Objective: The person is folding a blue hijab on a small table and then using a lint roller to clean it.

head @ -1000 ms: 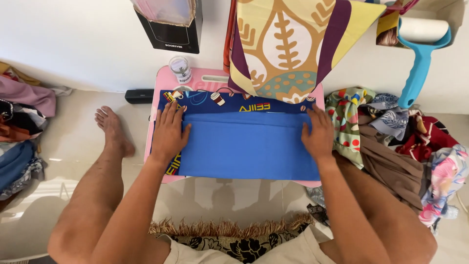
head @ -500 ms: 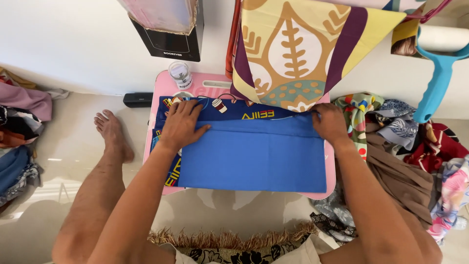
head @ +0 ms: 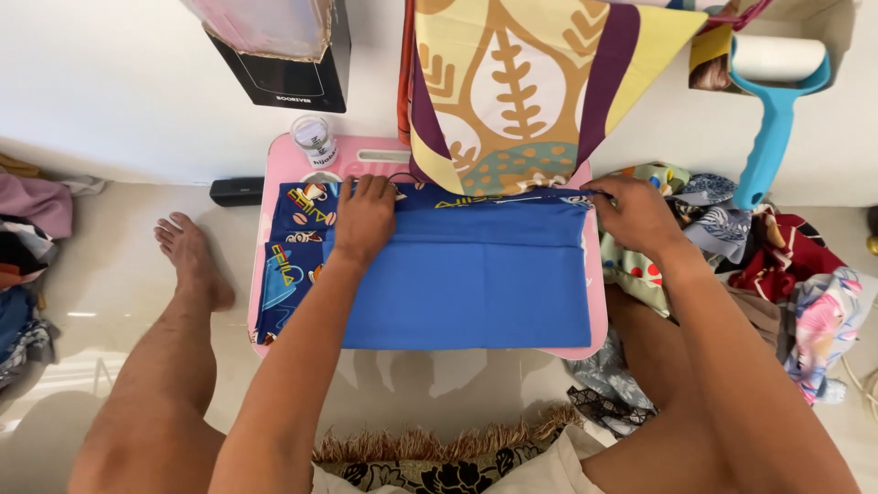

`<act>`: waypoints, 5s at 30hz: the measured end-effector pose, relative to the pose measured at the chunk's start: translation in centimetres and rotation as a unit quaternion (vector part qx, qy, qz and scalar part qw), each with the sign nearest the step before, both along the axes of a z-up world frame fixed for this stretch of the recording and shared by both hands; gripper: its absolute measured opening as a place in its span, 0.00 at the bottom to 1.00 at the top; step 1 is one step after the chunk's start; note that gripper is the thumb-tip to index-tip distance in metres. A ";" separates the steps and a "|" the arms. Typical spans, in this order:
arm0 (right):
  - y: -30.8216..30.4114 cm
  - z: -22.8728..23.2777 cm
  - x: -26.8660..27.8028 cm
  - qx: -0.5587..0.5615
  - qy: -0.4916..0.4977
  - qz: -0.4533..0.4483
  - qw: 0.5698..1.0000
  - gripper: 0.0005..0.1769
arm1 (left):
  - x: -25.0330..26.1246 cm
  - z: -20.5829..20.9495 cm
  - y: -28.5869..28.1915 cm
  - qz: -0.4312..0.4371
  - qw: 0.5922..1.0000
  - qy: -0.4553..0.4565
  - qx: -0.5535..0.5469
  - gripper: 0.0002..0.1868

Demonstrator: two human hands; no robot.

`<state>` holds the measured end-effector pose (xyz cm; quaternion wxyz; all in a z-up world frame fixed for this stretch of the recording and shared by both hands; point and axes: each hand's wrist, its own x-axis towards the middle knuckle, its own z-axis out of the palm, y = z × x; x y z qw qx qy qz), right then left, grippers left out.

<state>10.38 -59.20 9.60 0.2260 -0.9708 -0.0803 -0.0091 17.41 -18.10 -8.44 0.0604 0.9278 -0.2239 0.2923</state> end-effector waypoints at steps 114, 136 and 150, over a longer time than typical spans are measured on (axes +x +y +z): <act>-3.3 -12.7 -14.8 0.314 0.158 -0.068 0.934 0.14 | -19.4 10.6 18.6 0.064 0.874 0.449 -0.173 0.10; -1.7 -9.6 -15.1 0.121 0.173 -0.019 0.977 0.10 | -18.9 9.7 17.6 0.064 0.914 0.399 0.038 0.07; -0.9 -6.4 -14.8 -0.039 0.225 -0.036 0.973 0.14 | -18.6 8.5 17.8 0.093 0.930 0.352 0.045 0.15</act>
